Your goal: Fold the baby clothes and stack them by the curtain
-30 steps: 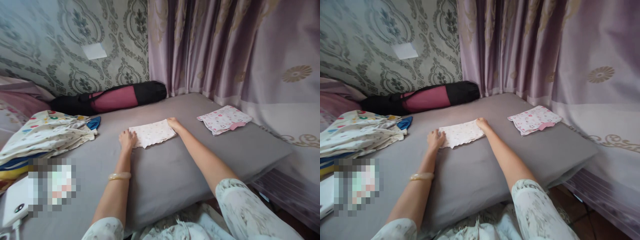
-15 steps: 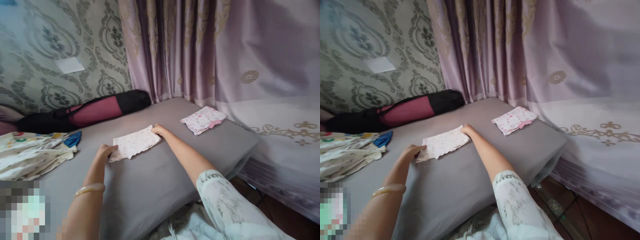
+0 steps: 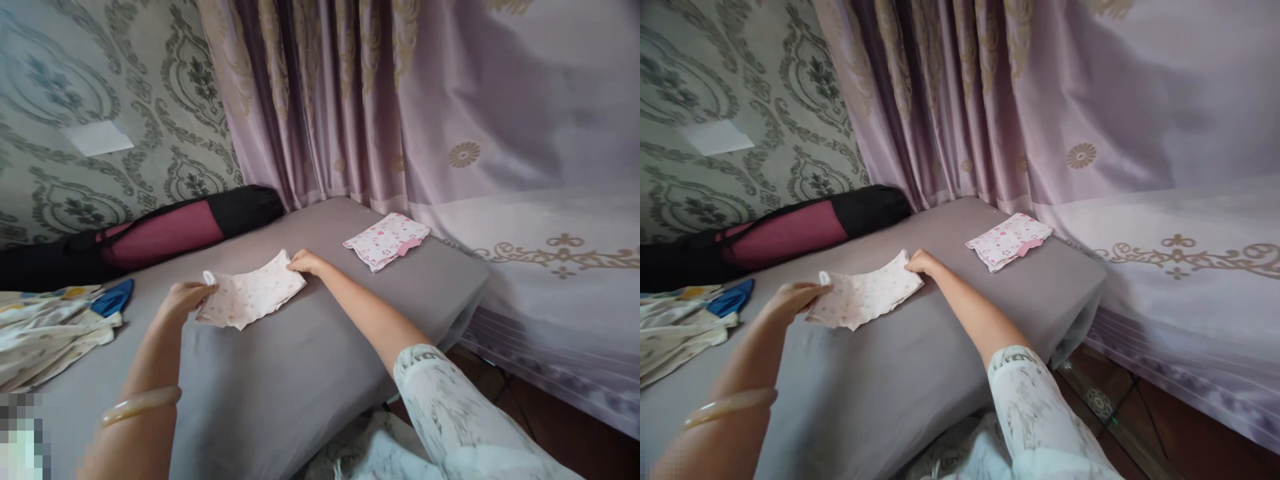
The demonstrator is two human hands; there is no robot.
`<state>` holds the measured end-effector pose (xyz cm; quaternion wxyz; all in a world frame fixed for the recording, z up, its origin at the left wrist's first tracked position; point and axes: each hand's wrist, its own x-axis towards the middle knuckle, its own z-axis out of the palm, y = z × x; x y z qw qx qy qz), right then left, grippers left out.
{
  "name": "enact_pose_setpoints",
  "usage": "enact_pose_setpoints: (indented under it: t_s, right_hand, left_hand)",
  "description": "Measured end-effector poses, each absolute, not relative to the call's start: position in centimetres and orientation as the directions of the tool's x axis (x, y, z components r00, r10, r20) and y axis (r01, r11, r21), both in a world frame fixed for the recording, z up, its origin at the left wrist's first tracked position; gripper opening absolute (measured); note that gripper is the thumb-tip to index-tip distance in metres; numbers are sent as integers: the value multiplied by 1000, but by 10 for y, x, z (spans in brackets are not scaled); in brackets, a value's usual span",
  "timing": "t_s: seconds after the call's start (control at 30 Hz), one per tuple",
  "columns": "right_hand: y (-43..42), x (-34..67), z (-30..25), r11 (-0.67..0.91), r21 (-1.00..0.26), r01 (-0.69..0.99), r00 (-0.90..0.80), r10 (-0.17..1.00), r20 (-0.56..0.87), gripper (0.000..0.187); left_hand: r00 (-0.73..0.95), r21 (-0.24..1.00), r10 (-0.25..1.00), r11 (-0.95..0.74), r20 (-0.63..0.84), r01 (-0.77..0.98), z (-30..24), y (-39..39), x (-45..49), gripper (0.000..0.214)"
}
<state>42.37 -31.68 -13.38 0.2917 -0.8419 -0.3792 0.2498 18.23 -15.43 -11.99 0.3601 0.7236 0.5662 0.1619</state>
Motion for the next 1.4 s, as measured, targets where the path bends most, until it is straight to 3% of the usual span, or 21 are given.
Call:
enact_pose_setpoints:
  t_s: [0.2, 0.47, 0.6, 0.73, 0.83, 1.07, 1.4]
  right_hand:
    - [-354, 466, -105, -517, -707, 482, 621, 771, -140, 12]
    - [-433, 534, -49, -724, -487, 489, 791, 603, -103, 6]
    - [-458, 563, -33, -829, -448, 335, 870, 454, -190, 5]
    - [-468, 599, -34, -830, -547, 109, 933, 276, -233, 27]
    - [-475, 628, -42, -814, -578, 59, 963, 199, -183, 36]
    - [-503, 672, -58, -854, -487, 181, 981, 192, 29, 17]
    - [-507, 694, -69, -916, -260, 307, 942, 253, 220, 34]
  left_hand:
    - [488, 841, 861, -157, -141, 518, -80, -192, 225, 17]
    - [666, 932, 738, -162, -104, 325, -90, -254, 311, 22]
    - [703, 962, 704, -116, -97, 249, -95, -288, 356, 21]
    - [724, 987, 683, -28, -98, 160, -99, -316, 395, 19]
    - [732, 995, 675, 36, -93, 93, -105, -333, 421, 17]
    - [726, 981, 667, 187, -165, 51, -126, -364, 470, 20]
    - [677, 953, 704, 302, -213, -14, -148, -386, 503, 19]
